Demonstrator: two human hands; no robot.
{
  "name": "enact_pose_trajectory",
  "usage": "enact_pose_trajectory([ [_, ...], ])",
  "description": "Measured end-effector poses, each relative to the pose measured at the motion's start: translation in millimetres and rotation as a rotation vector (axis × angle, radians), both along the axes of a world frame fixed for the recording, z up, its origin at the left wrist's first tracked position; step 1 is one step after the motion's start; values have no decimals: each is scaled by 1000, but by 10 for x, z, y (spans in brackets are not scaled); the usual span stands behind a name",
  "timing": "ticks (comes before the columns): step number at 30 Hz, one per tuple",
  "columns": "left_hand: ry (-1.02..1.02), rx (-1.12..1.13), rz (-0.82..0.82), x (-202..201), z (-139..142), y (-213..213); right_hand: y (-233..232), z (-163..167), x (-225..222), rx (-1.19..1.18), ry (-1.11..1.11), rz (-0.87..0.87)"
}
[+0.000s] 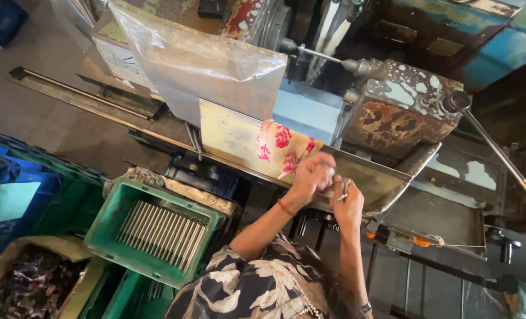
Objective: The person repeatedly picks metal rods from a green crate, inserts them into a machine, and pulls a lever to process them. The processed rods are then placed back into the crate. The cycle repeats throughout the clip.
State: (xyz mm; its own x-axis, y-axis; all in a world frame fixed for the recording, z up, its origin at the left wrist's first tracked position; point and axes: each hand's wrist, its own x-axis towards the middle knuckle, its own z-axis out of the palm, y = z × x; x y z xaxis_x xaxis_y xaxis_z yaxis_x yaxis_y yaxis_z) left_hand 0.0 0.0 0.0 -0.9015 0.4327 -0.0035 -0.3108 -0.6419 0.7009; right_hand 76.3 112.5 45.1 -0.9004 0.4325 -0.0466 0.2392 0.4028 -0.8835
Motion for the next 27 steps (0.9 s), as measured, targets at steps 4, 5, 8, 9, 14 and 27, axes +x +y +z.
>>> enact_pose_trajectory([
  [4,-147,248,57,38,254,167,40,84,86,25,189,-23],
  [5,-111,221,30,45,306,193,84,102,104,-6,223,-11],
  [8,6,143,-73,119,349,182,280,51,245,-25,174,73],
  [9,57,119,-111,117,357,185,347,12,269,-18,144,111],
  [14,646,-70,-207,203,368,175,546,-296,316,111,205,184],
  [27,-328,508,215,313,344,370,475,82,644,425,328,-67],
])
